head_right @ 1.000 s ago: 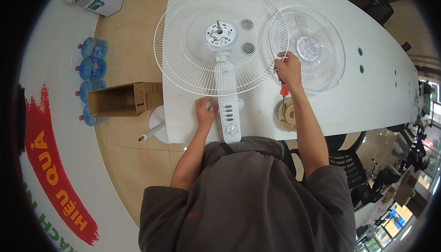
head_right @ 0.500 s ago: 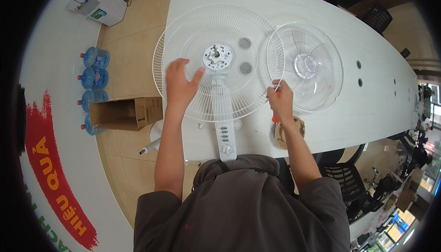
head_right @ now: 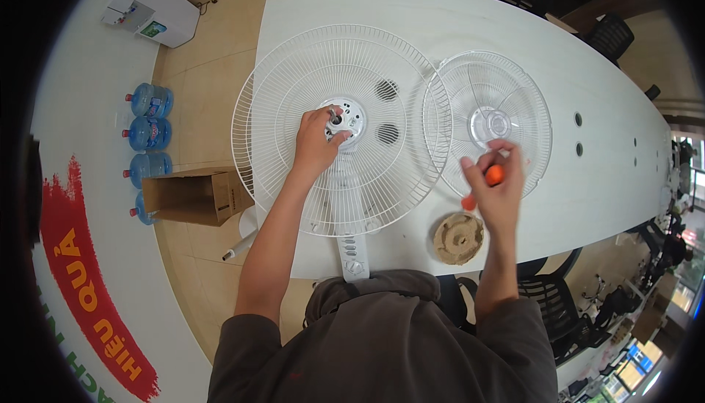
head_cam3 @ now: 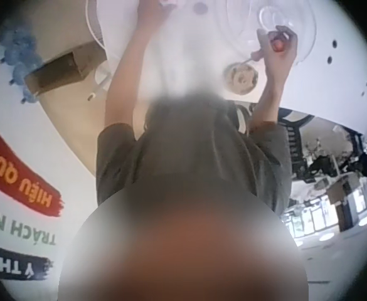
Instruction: Assembling and securing the grill and motor parts of a pedestal fan with a screwdriver.
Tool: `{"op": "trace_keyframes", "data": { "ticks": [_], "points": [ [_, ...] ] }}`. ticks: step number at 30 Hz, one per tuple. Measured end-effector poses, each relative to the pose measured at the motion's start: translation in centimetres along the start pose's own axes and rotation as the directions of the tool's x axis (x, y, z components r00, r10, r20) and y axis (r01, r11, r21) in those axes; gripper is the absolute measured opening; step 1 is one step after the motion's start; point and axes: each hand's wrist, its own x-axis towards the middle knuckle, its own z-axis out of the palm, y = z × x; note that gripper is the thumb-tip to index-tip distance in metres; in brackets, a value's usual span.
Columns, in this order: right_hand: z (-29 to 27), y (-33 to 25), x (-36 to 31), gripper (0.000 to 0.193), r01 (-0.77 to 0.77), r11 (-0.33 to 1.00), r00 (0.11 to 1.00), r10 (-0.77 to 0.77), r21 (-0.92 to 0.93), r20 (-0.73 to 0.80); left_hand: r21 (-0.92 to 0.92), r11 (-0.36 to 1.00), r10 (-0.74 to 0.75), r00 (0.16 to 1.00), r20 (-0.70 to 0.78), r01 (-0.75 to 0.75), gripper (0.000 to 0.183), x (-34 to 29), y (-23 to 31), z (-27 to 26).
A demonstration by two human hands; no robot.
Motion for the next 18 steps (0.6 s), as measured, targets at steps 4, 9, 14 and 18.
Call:
{"op": "trace_keyframes", "data": {
  "ticks": [4,9,14,18],
  "points": [
    [1.9,-4.7,3.8,0.045,0.203,0.844,0.958,-0.277,0.497,0.079,0.082,0.997,0.011,1.0,-0.02,-0.01,0.059,-0.3,0.4,0.2],
    [11.0,-1.8,8.2,0.036,0.221,0.866,0.894,-0.364,0.448,0.263,0.097,0.994,0.051,0.996,-0.072,-0.044,0.064,-0.7,0.4,0.9],
    [14.2,1.0,9.2,0.033,0.245,0.882,0.884,-0.374,0.402,0.282,0.058,0.996,-0.061,0.998,-0.024,0.062,0.069,-0.9,1.3,0.5],
    [14.6,0.8,9.0,0.032,0.26,0.876,0.882,-0.387,0.407,0.268,0.079,0.997,0.001,0.998,-0.062,0.004,0.069,-0.7,0.6,0.9]
  ]
}}
